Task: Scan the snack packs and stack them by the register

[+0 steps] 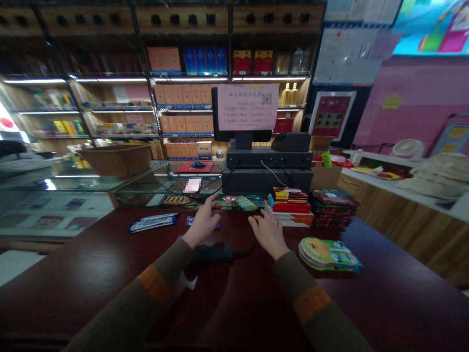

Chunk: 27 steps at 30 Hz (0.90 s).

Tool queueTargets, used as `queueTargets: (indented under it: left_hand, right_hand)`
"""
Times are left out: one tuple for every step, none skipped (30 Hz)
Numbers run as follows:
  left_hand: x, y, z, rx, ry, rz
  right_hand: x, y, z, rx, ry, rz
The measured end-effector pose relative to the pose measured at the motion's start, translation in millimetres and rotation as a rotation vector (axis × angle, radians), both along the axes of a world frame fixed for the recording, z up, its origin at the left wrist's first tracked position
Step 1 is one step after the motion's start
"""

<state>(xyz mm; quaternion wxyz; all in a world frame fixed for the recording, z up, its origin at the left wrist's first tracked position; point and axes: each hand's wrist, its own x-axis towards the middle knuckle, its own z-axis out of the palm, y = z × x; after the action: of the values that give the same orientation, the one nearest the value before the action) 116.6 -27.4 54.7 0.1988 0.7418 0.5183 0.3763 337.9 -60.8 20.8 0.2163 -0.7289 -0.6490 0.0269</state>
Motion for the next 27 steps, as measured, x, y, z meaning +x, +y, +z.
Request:
queueTargets:
  left_hand:
    - [-8,4,-0.6,0.002,-0.005,0.015]
    - [-16,7,-1.4,0.005,-0.005,0.032]
    - [-23,10,-2.4,0.005,-0.003,0.050]
    - [-31,13,-3.6,0.000,-0.001,0.071]
    - [-38,16,-5.0,-0.008,0.003,0.089]
    - [-45,19,-6.5,-0.015,0.007,0.106]
    - [-52,22,-8.0,-0.020,0.012,0.123]
    - [-59,24,-9.7,-0.023,0.016,0.138]
    - [-66,27,-11.4,-0.025,0.021,0.151]
    - [-72,30,-13.2,-0.026,0.024,0.165]
    - [-79,32,-15.1,-0.026,0.027,0.179]
    - [-85,35,-17.1,-0.026,0.030,0.194]
    - [-92,38,-19.1,-0.027,0.033,0.209]
    - [-99,40,-21.1,-0.028,0.038,0.225]
    - [-106,43,-23.1,-0.032,0.044,0.241]
    - [-113,45,-25.0,-0.042,0.052,0.258]
    - [-121,47,-26.8,-0.054,0.062,0.281]
    - [-128,49,-28.4,-0.053,0.076,0.301]
    - [-135,51,-29.8,-0.057,0.099,0.329]
    - [-143,52,-31.2,-0.061,0.130,0.374]
    - [-151,53,-32.5,-0.067,0.167,0.421]
    - [-158,54,-34.0,-0.074,0.208,0.474]
    - [-166,54,-35.8,-0.079,0.252,0.523]
    - [-174,55,-38.1,-0.076,0.291,0.560]
    - [-181,56,-40.9,-0.081,0.326,0.598]
    - [-189,57,-44.4,-0.108,0.351,0.642]
    - [-195,59,-48.5,-0.150,0.367,0.677]
  right_hand:
    - [-7,4,0.3,0.000,0.002,0.017]
    - [-14,8,0.9,-0.002,-0.002,0.034]
    - [-22,12,1.8,-0.004,-0.010,0.052]
    - [-29,15,2.9,-0.007,-0.018,0.071]
    - [-36,18,4.2,-0.009,-0.026,0.091]
    - [-44,21,5.6,-0.011,-0.033,0.111]
    - [-51,23,6.9,-0.015,-0.036,0.130]
    - [-58,26,8.2,-0.020,-0.037,0.147]
    - [-64,28,9.4,-0.025,-0.036,0.163]
    - [-71,30,10.3,-0.031,-0.034,0.179]
    - [-77,32,11.2,-0.035,-0.029,0.195]
    - [-83,35,12.0,-0.038,-0.023,0.209]
    - [-88,38,12.7,-0.040,-0.016,0.223]
    - [-94,40,13.5,-0.043,-0.011,0.237]
    - [-99,43,14.2,-0.043,-0.006,0.250]
    - [-104,46,15.0,-0.039,-0.003,0.264]
    - [-109,49,15.7,-0.035,-0.002,0.281]
    - [-114,52,16.3,-0.033,-0.004,0.301]
    - [-119,55,16.8,-0.034,-0.009,0.321]
    - [-124,58,17.3,-0.038,-0.014,0.341]
    - [-128,61,17.6,-0.046,-0.019,0.358]
    - [-132,64,17.8,-0.055,-0.023,0.369]
    - [-136,67,17.9,-0.059,-0.025,0.379]
    - [-140,69,18.0,-0.061,-0.026,0.387]
    - [-142,72,17.9,-0.061,-0.025,0.394]
    - [-145,74,17.6,-0.061,-0.023,0.401]
    - [-147,76,17.3,-0.063,-0.022,0.407]
